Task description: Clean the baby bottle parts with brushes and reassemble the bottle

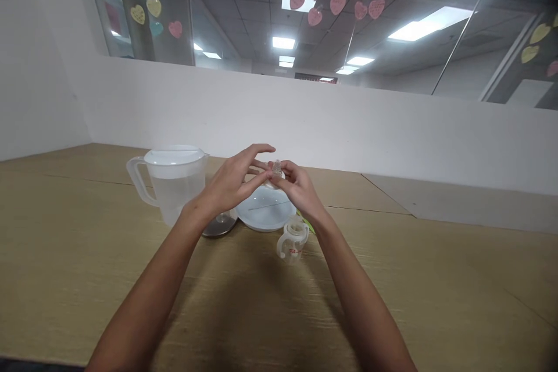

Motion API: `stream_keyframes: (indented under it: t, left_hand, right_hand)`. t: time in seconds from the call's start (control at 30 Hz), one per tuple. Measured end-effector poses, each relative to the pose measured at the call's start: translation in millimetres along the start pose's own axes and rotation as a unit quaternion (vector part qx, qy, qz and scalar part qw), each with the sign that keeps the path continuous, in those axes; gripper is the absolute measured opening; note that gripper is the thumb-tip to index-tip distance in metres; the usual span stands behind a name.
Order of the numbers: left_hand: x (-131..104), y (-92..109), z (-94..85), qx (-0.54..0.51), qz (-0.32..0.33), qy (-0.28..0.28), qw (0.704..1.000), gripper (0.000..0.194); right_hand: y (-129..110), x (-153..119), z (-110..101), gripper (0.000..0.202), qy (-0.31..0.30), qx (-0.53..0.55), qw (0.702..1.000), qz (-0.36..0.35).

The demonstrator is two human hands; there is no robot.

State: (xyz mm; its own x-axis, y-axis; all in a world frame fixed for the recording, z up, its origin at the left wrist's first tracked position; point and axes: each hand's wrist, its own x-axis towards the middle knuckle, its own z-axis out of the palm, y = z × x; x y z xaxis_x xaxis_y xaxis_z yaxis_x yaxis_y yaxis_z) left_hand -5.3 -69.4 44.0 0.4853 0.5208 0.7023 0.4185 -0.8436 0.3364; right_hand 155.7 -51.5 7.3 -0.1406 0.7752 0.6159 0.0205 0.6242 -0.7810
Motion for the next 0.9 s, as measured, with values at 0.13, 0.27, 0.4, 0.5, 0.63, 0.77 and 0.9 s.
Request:
stream_keyframes:
  t: [0.13, 0.27, 0.4, 0.5, 0.63, 0.77, 0.9]
  left_hand:
    - [0.9, -2.2, 0.6, 0.012, 0.014, 0.001, 1.0, 0.051]
    - [2.8, -8.6, 7.5, 0.035, -0.002, -0.063, 0.997, 0.056]
    - [5.1, -15.9, 15.8, 0.034, -0.006, -0.02, 0.999, 0.047]
    - [4.7, -18.2, 17.9, 0.018, -0.019, -0.009, 1.0, 0.046]
    - [3.2, -17.0, 18.5, -0.015, -0.025, -0.006, 1.0, 0.043]
    - [3.5, -16.4, 22.8, -0.021, -0.025, -0.003, 0.999, 0.045]
    - [4.5, -20.3, 32.4, -0.015, -0.016, -0.043, 0.999, 0.048]
  right_hand:
    - [-3.7, 0.2, -6.2, 0.027, 0.009, 0.037, 0.999, 0.001]
    - [-4.4, 2.4, -8.8, 0.024, 0.009, 0.013, 0.999, -0.034]
    - [-2.7, 4.9, -9.9, 0.02, 0.077, -0.109, 0.986, -0.099]
    - [-3.7, 4.7, -8.0, 0.014, 0.102, -0.164, 0.973, -0.129]
    - [-6.9, 3.7, -1.5, 0.009, 0.133, -0.155, 0.969, -0.141]
    - [-10.5, 3.4, -4.8, 0.011, 0.127, -0.176, 0.967, -0.134]
    - [-13.4, 2.5, -20.6, 0.014, 0.055, -0.222, 0.971, -0.075]
